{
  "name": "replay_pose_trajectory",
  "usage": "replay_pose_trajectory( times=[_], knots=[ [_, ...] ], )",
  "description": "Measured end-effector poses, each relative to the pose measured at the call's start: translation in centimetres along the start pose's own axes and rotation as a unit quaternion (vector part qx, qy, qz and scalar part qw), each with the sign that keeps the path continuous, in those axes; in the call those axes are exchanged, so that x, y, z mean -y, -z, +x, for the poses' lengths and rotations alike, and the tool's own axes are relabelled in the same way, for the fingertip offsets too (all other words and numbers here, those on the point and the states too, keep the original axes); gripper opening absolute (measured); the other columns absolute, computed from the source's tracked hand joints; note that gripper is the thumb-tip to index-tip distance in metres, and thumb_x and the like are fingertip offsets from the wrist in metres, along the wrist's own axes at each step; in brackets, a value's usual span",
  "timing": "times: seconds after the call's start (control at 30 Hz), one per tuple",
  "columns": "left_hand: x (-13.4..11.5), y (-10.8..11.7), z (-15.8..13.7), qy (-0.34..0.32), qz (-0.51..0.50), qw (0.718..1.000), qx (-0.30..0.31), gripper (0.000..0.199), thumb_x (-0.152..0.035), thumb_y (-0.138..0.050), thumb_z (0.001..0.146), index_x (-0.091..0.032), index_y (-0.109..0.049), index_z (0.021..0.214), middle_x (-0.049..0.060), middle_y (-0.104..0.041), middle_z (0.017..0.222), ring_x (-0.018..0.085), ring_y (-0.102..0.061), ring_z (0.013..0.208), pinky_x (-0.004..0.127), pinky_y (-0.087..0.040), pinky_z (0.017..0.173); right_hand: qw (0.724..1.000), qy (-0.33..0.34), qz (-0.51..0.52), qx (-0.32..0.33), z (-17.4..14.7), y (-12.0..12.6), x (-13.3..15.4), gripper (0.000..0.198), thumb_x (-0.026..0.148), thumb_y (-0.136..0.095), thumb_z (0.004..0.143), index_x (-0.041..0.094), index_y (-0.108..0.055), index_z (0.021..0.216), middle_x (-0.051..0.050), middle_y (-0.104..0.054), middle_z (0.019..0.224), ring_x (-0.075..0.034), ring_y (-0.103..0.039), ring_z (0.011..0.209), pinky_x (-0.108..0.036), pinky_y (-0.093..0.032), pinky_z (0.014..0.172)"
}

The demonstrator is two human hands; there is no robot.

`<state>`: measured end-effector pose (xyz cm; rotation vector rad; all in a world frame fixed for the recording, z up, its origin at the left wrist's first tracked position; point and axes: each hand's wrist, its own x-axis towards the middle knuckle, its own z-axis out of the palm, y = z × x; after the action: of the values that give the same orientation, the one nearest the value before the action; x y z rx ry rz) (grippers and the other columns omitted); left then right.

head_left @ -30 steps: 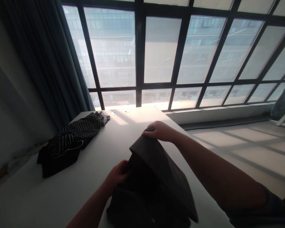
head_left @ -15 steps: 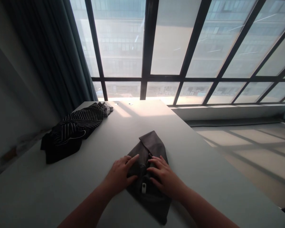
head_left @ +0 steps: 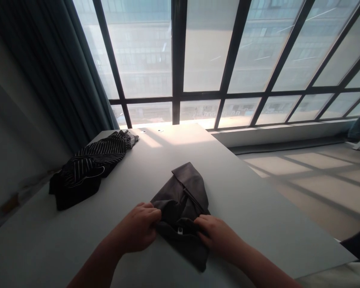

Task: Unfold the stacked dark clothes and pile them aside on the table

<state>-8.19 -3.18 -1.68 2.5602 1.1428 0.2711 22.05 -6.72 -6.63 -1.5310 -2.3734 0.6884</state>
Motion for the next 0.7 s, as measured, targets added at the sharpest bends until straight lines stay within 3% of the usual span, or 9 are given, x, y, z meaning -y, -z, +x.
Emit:
replay_pose_trajectory(
  times=[0.07,0.17,0.27,0.37,0.43,0.47,0.57,0.63,0.7],
  knots=[
    [0.0,-0.1,-0.9,0.030,0.019,0.999,0.025,0.021,-0.012,-0.062,0.077,-0.026,-0.067,0.092,0.002,-0.072,0.091,0.024,-0.067,0.094,0.035,-0.047,0.088,0.999,0.015,0.010,-0.039,-0.3,0.6,-0.2,0.019,0.025,-0.050,0.098,0.021,-0.068,0.095,-0.006,-0.067,0.097,-0.021,-0.064,0.090,-0.031,-0.048,0.080],
    [0.5,-0.4,-2.4,0.044,0.032,0.997,0.061,0.021,-0.011,-0.061,0.082,-0.028,-0.072,0.090,0.003,-0.074,0.099,0.025,-0.068,0.100,0.035,-0.050,0.091,0.986,0.015,0.065,-0.150,-1.1,2.4,-0.5,0.038,0.037,-0.037,0.108,0.020,-0.061,0.084,-0.006,-0.063,0.089,-0.019,-0.062,0.081,-0.032,-0.048,0.076],
    [0.5,0.2,-4.0,0.038,0.010,0.999,0.025,0.023,-0.012,-0.062,0.082,-0.028,-0.074,0.093,0.004,-0.073,0.113,0.025,-0.067,0.106,0.035,-0.052,0.096,0.970,0.034,0.105,-0.216,-2.0,4.1,0.1,0.039,0.039,-0.035,0.109,0.021,-0.060,0.085,-0.007,-0.064,0.090,-0.019,-0.062,0.081,-0.033,-0.049,0.077],
    [-0.4,1.7,-5.0,0.042,-0.043,0.997,-0.055,0.021,-0.016,-0.061,0.084,-0.027,-0.073,0.098,0.007,-0.064,0.139,0.027,-0.064,0.119,0.036,-0.054,0.101,0.983,0.116,0.089,-0.111,-1.9,4.0,2.0,0.025,0.038,-0.058,0.099,0.022,-0.067,0.115,-0.011,-0.066,0.123,-0.024,-0.065,0.107,-0.034,-0.052,0.093],
    [-1.2,2.8,-5.5,0.036,-0.092,0.993,-0.061,0.022,-0.019,-0.060,0.087,-0.026,-0.073,0.103,0.008,-0.059,0.147,0.027,-0.064,0.122,0.034,-0.054,0.102,0.990,0.140,0.008,-0.016,-1.2,3.1,3.1,0.048,0.037,-0.077,0.083,0.024,-0.067,0.129,-0.013,-0.063,0.136,-0.031,-0.061,0.121,-0.041,-0.050,0.102],
    [-1.5,3.3,-5.7,0.032,-0.112,0.992,-0.041,0.023,-0.019,-0.060,0.087,-0.026,-0.073,0.105,0.008,-0.059,0.147,0.025,-0.065,0.120,0.032,-0.054,0.101,0.990,0.133,-0.041,0.015,-0.7,2.7,3.4,0.049,0.034,-0.081,0.077,0.024,-0.071,0.124,-0.013,-0.065,0.132,-0.033,-0.061,0.119,-0.044,-0.049,0.101],
    [-2.1,4.3,-6.6,0.035,-0.109,0.991,0.067,0.029,-0.013,-0.062,0.079,-0.028,-0.074,0.102,0.003,-0.069,0.133,0.022,-0.069,0.111,0.027,-0.054,0.097,0.984,0.126,-0.119,0.052,0.4,3.0,3.4,0.009,0.026,-0.076,0.080,0.020,-0.077,0.087,-0.009,-0.071,0.098,-0.028,-0.065,0.097,-0.043,-0.050,0.092],
    [-2.3,4.9,-7.4,0.045,-0.064,0.989,0.129,0.032,-0.008,-0.059,0.071,-0.028,-0.074,0.091,-0.001,-0.075,0.116,0.021,-0.072,0.103,0.027,-0.054,0.091,0.978,0.170,-0.105,0.060,0.1,4.9,3.2,0.006,0.024,-0.074,0.082,0.021,-0.075,0.078,-0.006,-0.069,0.088,-0.024,-0.064,0.091,-0.039,-0.048,0.091],
    [-2.9,5.8,-8.2,0.044,-0.021,0.985,0.165,0.029,-0.007,-0.057,0.068,-0.027,-0.073,0.082,-0.002,-0.077,0.098,0.021,-0.073,0.091,0.027,-0.053,0.082,0.972,0.203,-0.082,0.080,-0.9,7.9,3.5,0.003,0.024,-0.078,0.080,0.022,-0.077,0.081,-0.003,-0.069,0.084,-0.021,-0.063,0.084,-0.034,-0.048,0.085]
  ],
)
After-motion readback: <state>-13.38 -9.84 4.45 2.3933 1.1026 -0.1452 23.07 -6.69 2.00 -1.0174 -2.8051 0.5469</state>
